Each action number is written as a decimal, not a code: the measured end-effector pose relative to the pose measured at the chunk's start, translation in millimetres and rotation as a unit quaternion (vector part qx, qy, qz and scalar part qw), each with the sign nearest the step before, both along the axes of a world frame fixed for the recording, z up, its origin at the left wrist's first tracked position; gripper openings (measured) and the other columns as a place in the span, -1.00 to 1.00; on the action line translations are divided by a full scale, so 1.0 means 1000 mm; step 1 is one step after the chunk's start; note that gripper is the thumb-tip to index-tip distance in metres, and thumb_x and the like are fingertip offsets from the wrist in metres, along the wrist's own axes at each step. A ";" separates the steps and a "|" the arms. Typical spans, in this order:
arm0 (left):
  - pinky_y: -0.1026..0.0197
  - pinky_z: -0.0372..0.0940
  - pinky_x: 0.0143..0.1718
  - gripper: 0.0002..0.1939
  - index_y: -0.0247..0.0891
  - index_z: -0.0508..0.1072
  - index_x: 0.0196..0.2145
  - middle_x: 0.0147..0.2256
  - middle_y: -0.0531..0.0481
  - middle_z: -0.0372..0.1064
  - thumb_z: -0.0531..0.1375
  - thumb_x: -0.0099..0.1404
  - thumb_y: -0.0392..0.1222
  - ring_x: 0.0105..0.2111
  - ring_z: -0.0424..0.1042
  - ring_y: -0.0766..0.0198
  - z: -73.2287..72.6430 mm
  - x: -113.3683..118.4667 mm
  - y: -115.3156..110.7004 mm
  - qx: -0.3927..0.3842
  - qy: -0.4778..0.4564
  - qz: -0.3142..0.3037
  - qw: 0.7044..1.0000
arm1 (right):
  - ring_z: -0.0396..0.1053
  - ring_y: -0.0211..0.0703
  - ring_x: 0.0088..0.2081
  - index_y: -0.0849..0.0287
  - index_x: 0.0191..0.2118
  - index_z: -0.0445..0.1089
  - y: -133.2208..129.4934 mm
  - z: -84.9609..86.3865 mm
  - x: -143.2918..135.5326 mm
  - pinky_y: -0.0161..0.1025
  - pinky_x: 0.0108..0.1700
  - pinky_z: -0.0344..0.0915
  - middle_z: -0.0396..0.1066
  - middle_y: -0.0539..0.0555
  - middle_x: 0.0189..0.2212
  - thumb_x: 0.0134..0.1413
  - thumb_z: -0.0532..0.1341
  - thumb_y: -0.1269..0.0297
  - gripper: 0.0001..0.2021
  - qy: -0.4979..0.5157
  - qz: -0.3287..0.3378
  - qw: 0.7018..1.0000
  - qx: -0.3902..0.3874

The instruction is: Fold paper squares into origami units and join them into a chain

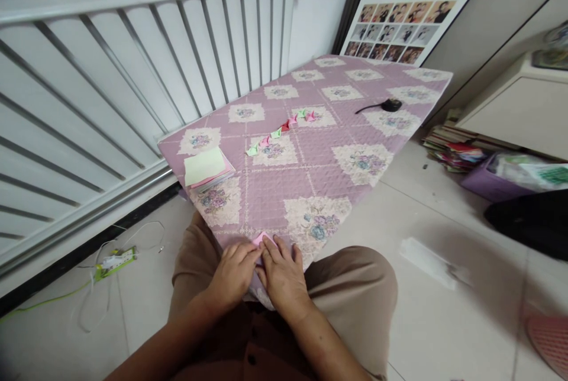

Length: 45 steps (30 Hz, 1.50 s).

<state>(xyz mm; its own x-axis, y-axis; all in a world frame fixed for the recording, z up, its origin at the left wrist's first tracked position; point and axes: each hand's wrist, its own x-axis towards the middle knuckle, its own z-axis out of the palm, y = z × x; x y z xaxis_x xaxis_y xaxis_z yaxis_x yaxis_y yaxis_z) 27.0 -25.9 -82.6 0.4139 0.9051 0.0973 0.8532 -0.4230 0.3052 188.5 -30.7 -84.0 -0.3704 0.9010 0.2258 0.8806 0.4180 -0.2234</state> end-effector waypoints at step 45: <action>0.07 0.21 -0.16 -0.79 -0.22 0.46 -0.23 -0.26 -0.08 0.36 0.05 0.36 -0.16 -0.17 0.31 0.09 0.024 0.008 0.045 -0.012 0.100 -0.098 0.990 | 0.35 -0.11 -0.13 0.05 -0.27 0.48 0.041 0.002 0.029 -0.13 -0.09 0.19 0.46 0.04 -0.19 0.15 0.17 0.26 -0.87 0.169 0.003 0.985 -0.038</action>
<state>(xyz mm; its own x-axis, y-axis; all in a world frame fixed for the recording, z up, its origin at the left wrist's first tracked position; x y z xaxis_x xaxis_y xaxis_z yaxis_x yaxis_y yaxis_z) 34.9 18.8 -58.4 0.5903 0.8068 -0.0248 0.8001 -0.5808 0.1500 217.9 10.5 -82.3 -0.2916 0.9177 0.2699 0.7481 0.3946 -0.5335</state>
